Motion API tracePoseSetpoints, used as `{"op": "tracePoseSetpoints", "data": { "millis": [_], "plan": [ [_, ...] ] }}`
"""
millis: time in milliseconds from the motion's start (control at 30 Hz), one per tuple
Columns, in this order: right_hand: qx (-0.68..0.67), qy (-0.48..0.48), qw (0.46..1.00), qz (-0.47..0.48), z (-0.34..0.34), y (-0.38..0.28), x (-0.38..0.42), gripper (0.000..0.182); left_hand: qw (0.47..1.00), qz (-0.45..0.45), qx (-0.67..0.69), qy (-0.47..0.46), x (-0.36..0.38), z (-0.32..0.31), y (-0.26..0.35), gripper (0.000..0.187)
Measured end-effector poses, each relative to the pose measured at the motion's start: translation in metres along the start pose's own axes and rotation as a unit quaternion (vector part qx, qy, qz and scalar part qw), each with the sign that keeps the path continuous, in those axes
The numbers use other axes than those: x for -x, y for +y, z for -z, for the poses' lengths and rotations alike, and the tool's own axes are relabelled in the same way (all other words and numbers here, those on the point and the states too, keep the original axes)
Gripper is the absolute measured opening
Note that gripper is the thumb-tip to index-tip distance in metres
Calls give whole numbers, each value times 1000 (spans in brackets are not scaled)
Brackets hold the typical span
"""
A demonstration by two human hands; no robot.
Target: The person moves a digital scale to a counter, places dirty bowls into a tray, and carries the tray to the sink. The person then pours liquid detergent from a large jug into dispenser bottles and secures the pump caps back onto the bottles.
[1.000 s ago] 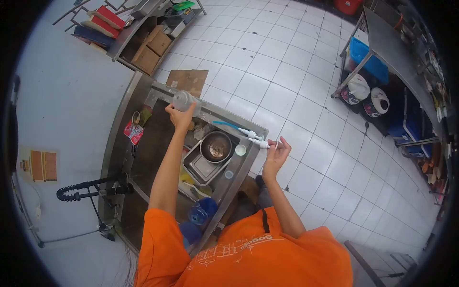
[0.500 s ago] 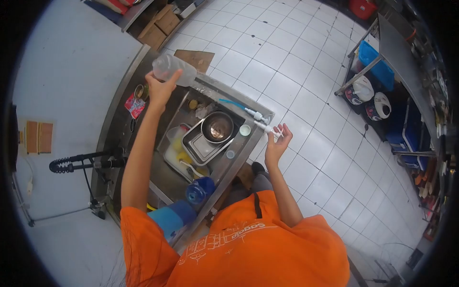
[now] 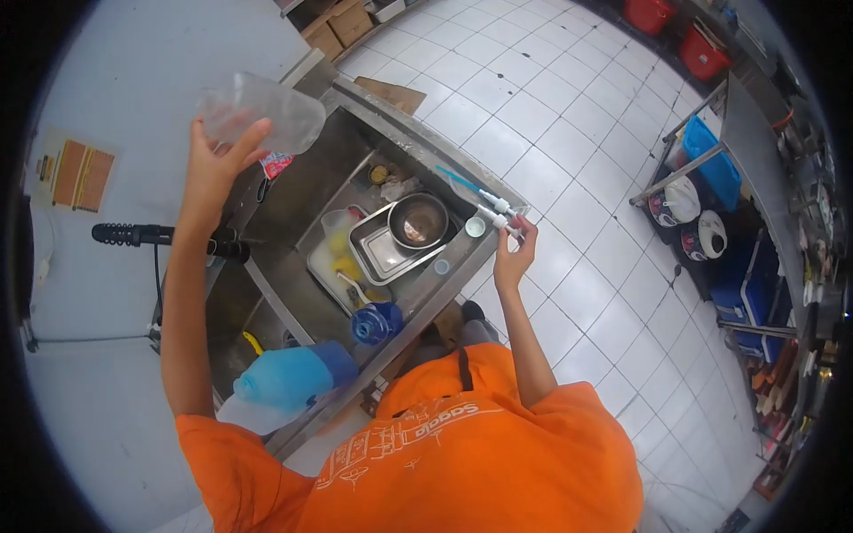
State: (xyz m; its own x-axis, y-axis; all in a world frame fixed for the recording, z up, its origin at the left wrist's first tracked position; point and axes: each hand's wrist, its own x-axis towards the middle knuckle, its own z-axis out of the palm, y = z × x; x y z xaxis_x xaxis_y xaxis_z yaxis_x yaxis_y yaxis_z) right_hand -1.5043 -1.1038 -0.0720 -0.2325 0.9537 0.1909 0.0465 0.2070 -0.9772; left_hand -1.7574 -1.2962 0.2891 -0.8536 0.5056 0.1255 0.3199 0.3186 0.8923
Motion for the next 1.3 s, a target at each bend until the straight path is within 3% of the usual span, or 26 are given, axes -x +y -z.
{"op": "tracePoseSetpoints", "data": {
  "millis": [200,433,833,933,1033,1167,1267,1300],
  "plan": [
    [93,-15,993,64,-1,0,1,31,1000,-4,-22,14,75,46,29,77],
    [154,-35,983,96,-2,8,2,20,994,10,-73,85,136,92,18,84],
    [163,-57,982,81,3,5,-2,24,988,10,-23,153,207,117,-7,81],
    [166,-84,982,37,6,4,-3,37,986,10,-10,168,215,115,-11,86],
    [224,-32,963,149,1,-2,-3,62,984,10,14,177,224,106,-10,102],
    [364,-211,884,202,6,-24,-15,85,983,15,-11,184,234,100,-6,106],
    [419,-321,822,214,3,-33,-27,80,979,14,-15,201,242,99,-12,108],
    [405,-346,824,192,1,-29,-31,67,978,14,-22,209,246,100,-14,109]
  ]
}}
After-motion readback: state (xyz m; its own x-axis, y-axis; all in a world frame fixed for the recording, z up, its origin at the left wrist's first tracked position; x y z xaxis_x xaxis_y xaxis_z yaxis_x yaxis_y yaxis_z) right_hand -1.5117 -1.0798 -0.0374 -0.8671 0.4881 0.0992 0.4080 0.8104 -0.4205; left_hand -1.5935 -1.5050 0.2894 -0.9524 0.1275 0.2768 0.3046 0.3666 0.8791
